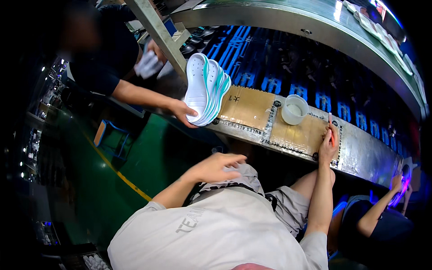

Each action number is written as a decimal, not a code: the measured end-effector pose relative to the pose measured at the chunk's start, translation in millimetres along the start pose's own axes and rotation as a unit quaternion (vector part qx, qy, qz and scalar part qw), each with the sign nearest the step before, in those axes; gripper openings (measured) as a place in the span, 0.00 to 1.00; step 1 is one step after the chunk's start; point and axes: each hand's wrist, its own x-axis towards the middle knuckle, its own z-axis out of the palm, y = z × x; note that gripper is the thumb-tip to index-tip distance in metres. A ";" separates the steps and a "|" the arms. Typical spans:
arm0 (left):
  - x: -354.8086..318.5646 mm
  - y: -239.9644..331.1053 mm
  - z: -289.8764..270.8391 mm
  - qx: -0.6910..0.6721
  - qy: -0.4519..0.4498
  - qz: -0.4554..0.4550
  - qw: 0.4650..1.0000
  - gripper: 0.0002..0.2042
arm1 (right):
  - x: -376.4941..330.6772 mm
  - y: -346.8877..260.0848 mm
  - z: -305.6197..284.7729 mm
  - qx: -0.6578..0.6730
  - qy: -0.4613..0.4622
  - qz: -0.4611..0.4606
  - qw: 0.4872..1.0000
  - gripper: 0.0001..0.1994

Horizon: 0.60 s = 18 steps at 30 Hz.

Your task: The person receives shoe soles, applies liquid to each sole using a brush dipped in a small cup, and places the coated shoe soles onto the upper conveyor belt.

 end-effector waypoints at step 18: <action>-64.5 -212.6 -283.0 0.288 0.504 -0.237 0.779 0.38 | -92.9 -175.6 188.8 0.044 -0.246 -0.098 0.963 0.11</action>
